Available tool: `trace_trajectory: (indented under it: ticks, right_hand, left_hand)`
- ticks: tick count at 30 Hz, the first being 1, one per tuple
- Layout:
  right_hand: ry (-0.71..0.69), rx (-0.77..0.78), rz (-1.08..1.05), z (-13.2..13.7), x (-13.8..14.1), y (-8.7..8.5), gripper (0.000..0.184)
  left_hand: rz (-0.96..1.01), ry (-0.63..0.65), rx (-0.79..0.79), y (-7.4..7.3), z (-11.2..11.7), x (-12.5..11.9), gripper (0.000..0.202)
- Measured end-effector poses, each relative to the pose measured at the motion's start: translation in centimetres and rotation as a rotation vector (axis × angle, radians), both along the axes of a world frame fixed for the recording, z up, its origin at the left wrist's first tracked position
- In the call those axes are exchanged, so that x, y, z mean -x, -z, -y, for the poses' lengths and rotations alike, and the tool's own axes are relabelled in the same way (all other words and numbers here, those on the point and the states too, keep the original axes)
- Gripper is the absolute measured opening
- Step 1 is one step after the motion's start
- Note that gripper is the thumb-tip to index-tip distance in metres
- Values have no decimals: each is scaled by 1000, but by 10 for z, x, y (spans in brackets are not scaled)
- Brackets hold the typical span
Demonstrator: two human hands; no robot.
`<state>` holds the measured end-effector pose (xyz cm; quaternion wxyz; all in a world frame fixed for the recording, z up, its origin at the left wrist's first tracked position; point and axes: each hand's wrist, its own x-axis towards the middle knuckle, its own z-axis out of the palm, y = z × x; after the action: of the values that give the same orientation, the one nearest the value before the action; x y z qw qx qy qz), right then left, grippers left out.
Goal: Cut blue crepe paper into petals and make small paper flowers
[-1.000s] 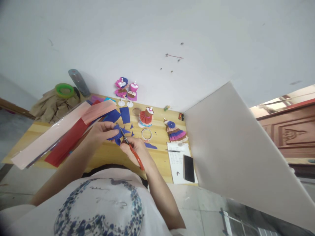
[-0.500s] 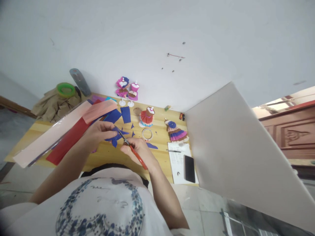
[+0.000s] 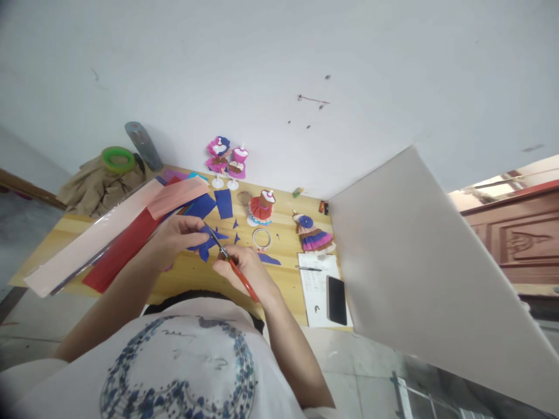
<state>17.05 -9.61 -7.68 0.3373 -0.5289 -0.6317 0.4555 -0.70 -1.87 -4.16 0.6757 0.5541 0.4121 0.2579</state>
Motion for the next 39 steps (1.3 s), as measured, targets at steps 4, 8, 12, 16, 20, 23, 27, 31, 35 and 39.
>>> trace_trajectory:
  ticks: [4, 8, 12, 16, 20, 23, 27, 31, 35, 39]
  right_hand:
    - [14, -31, 15, -1, 3, -1, 50]
    - [36, -53, -29, -1, 6, 1, 48]
    - [44, -63, -60, -1, 9, 5, 44]
    - [48, -73, -97, 0, 11, 9, 44]
    - [68, -51, -99, 1, 12, 10, 47]
    - [88, -44, -85, 2, 13, 11, 49]
    - [91, -32, -95, 2, 14, 11, 50]
    - [114, -18, -120, 2, 15, 12, 52]
    - [127, 7, -151, 2, 18, 12, 51]
    - [162, 62, -162, 2, 13, 10, 47]
  left_hand:
    - [54, 7, -7, 11, 1, -1, 21]
    - [67, -26, 9, 12, 4, -3, 20]
    - [43, -60, 14, 9, 5, -6, 19]
    - [34, -97, 6, 10, 6, -7, 20]
    - [48, -105, 3, 14, 6, -8, 21]
    - [53, -106, -15, 18, 4, -8, 21]
    - [45, -105, -23, 23, 2, -9, 21]
    - [51, -105, -20, 24, 2, -10, 22]
    - [33, -43, 5, 17, 3, -9, 20]
    - [41, -46, 27, 13, 1, -7, 17]
